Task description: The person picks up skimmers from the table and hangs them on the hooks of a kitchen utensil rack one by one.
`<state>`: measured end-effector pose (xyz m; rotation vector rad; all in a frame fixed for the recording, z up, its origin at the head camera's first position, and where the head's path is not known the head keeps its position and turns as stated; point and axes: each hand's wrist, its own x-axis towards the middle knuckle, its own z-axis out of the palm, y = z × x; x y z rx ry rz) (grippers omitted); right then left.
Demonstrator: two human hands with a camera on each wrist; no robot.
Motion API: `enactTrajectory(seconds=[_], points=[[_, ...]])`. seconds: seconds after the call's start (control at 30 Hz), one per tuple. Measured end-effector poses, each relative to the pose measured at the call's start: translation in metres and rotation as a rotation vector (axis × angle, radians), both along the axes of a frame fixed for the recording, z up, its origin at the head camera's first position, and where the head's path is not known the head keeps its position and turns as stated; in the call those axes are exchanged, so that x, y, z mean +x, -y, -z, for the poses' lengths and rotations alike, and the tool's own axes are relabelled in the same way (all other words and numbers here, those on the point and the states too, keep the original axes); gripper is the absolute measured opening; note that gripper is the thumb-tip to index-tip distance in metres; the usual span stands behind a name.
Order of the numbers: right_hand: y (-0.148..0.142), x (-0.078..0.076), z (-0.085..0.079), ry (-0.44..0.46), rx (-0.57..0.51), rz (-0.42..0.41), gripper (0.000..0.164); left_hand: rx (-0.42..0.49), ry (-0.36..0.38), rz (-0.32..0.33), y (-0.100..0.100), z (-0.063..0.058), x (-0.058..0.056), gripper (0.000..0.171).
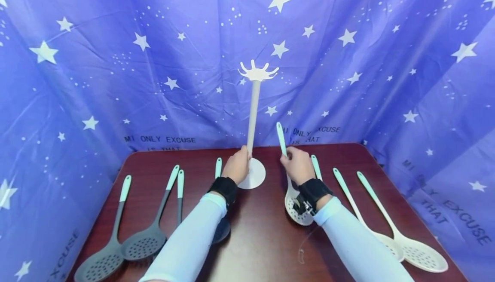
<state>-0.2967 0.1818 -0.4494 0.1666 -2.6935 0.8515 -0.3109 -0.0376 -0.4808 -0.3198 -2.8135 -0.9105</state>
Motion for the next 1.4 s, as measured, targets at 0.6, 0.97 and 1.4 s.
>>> enactTrajectory(seconds=[0.6,0.97,1.4], points=[[0.047,0.019,-0.098,-0.715,-0.518,-0.168,0.035,0.023,-0.097,-0.021,-0.001,0.017,0.015,0.015],[0.050,0.014,-0.101,-0.647,-0.481,-0.169,0.033,-0.055,-0.091,-0.045,-0.002,0.016,0.010,0.024],[0.050,0.013,-0.089,-0.612,-0.456,-0.191,0.033,-0.041,-0.076,-0.076,-0.006,0.019,0.010,0.029]])
